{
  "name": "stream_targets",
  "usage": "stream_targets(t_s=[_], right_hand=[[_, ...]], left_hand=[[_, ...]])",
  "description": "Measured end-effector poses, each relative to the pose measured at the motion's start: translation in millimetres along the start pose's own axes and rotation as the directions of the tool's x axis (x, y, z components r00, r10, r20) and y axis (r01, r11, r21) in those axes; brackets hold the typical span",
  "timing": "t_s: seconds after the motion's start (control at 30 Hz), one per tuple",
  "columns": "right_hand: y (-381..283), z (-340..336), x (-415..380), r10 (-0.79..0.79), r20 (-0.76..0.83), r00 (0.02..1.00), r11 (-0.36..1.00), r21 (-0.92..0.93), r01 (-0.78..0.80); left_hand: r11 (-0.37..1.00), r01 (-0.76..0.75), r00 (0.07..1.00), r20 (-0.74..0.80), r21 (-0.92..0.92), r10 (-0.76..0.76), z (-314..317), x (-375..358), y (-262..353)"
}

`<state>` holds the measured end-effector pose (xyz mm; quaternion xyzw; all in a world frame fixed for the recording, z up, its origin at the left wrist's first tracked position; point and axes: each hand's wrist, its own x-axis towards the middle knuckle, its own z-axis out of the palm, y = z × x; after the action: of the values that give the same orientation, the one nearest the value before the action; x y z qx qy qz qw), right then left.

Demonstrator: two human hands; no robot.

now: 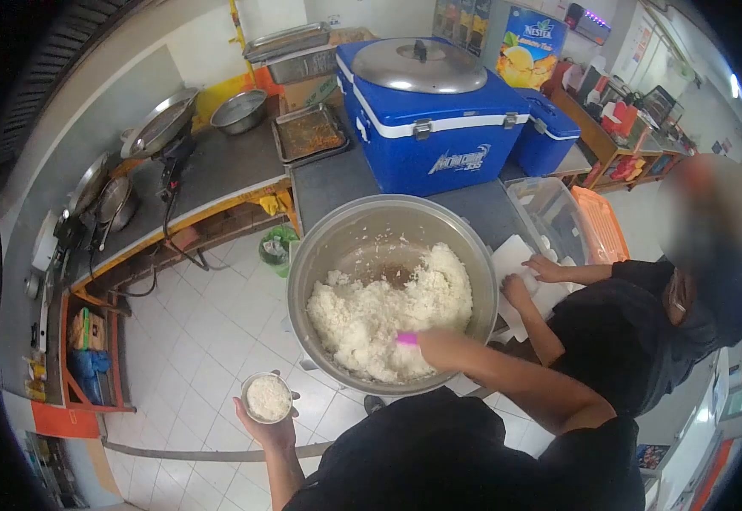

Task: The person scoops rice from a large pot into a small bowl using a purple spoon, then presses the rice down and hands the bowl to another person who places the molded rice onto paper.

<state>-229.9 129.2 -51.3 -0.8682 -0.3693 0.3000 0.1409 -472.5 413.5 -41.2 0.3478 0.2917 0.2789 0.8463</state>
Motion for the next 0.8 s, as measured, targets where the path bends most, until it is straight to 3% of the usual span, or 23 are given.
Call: stream_targets(t_s=[0.1,0.13,0.17,0.2,0.27,0.37,0.47,0.57,0.67,0.77,0.8], right_hand=[[36.4,7.5,6.7,-0.018,0.197,0.980,0.945,-0.316,0.081],[64.1,-1.9,13.6,-0.061,0.156,0.986,0.977,-0.191,0.090],[64.4,-27.3,12.7,0.057,-0.058,0.997,0.983,-0.171,-0.066],[74.5,-46.6,29.5,0.257,-0.149,0.955,0.925,-0.249,-0.288],[36.6,-97.1,25.5,0.315,-0.507,0.803,0.875,-0.173,-0.452],[89.2,-77.2,87.2,0.409,-0.511,0.756,0.793,-0.210,-0.571],[121.4,-86.7,134.4,0.373,-0.281,0.884,0.817,-0.352,-0.457],[108.3,-103.1,153.7,0.396,-0.102,0.913,0.786,-0.476,-0.394],[124.5,-95.5,184.5,0.376,-0.011,0.927,0.786,-0.525,-0.325],[130.9,-75.1,202.7,0.132,-0.044,0.990,0.794,-0.593,-0.132],[117.8,-78.1,205.8,0.134,-0.031,0.990,0.847,-0.516,-0.131]], left_hand=[[1.000,0.013,0.999,0.033,-0.010,-0.012,9.4,7.1,-2.7],[1.000,0.016,0.999,0.033,-0.016,-0.015,15.1,6.5,-2.2],[1.000,0.012,0.999,0.051,-0.016,-0.011,20.1,7.4,-1.2],[1.000,0.008,0.998,0.066,-0.018,-0.007,24.8,7.9,-0.4],[1.000,0.004,0.996,0.087,-0.023,-0.002,28.6,8.9,-3.1],[1.000,0.001,0.994,0.106,-0.013,0.000,29.5,9.0,-6.8],[1.000,0.004,0.997,0.080,-0.003,-0.004,30.4,1.6,-9.0],[1.000,0.020,0.999,0.026,-0.019,-0.019,24.6,-5.8,-11.1],[1.000,0.014,1.000,-0.006,-0.019,-0.014,22.3,-10.1,-15.6],[1.000,-0.004,1.000,0.007,-0.016,0.005,22.2,-9.2,-19.0],[1.000,-0.011,1.000,0.006,-0.022,0.011,22.8,-7.0,-19.9]])
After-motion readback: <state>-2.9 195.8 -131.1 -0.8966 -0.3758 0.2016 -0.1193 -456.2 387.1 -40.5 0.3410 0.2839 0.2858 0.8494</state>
